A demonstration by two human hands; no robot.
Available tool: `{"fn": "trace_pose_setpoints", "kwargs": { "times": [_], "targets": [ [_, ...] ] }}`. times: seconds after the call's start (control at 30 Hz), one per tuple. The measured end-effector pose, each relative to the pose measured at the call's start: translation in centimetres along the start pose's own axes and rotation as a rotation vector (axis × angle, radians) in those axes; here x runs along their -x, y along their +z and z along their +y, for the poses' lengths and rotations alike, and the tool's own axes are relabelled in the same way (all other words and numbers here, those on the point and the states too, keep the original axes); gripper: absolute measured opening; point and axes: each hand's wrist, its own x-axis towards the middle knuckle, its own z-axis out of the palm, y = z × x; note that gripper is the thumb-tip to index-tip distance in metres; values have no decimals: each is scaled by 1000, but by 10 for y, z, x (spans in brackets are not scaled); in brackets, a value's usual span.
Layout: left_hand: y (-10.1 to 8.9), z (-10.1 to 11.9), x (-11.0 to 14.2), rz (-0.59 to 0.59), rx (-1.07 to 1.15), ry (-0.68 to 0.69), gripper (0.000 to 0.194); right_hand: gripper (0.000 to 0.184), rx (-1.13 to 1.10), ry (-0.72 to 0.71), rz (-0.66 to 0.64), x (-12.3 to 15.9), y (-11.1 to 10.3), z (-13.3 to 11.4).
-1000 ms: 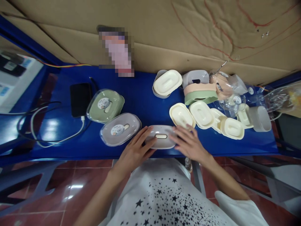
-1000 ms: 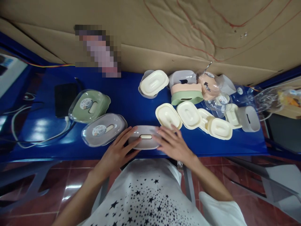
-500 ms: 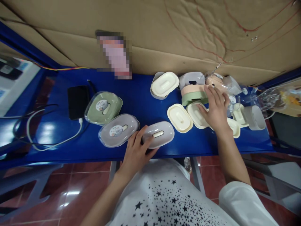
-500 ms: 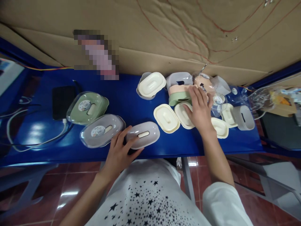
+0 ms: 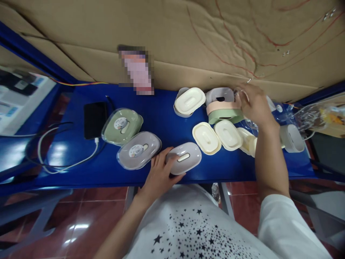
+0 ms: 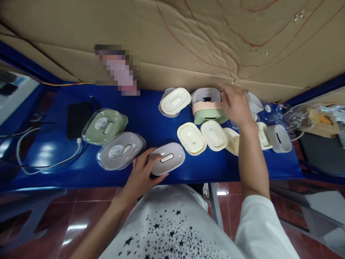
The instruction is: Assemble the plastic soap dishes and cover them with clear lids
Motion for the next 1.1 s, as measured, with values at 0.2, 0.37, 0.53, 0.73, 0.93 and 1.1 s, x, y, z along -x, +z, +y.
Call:
{"fn": "trace_pose_setpoints", "kwargs": {
  "times": [0.2, 0.37, 0.53, 0.73, 0.93, 1.1],
  "targets": [
    [0, -1, 2, 5, -8, 5, 58, 52, 34, 241, -151, -13, -8, 47],
    [0, -4, 1, -6, 41, -1, 60, 64, -33, 211, -172, -12, 0, 59],
    [-3, -3, 6, 21, 196, -56, 70, 59, -45, 150, 11, 3, -10, 46],
    [-3, -2, 9, 88, 302, -73, 86, 59, -142, -323, 173, 92, 9, -72],
    [1, -7, 8, 143, 367, -57, 91, 54, -143, -513, -80, 155, 62, -142],
    [3, -10, 10, 82, 402, -135, 96, 54, -116, -612, -100, 154, 69, -147]
  ]
}}
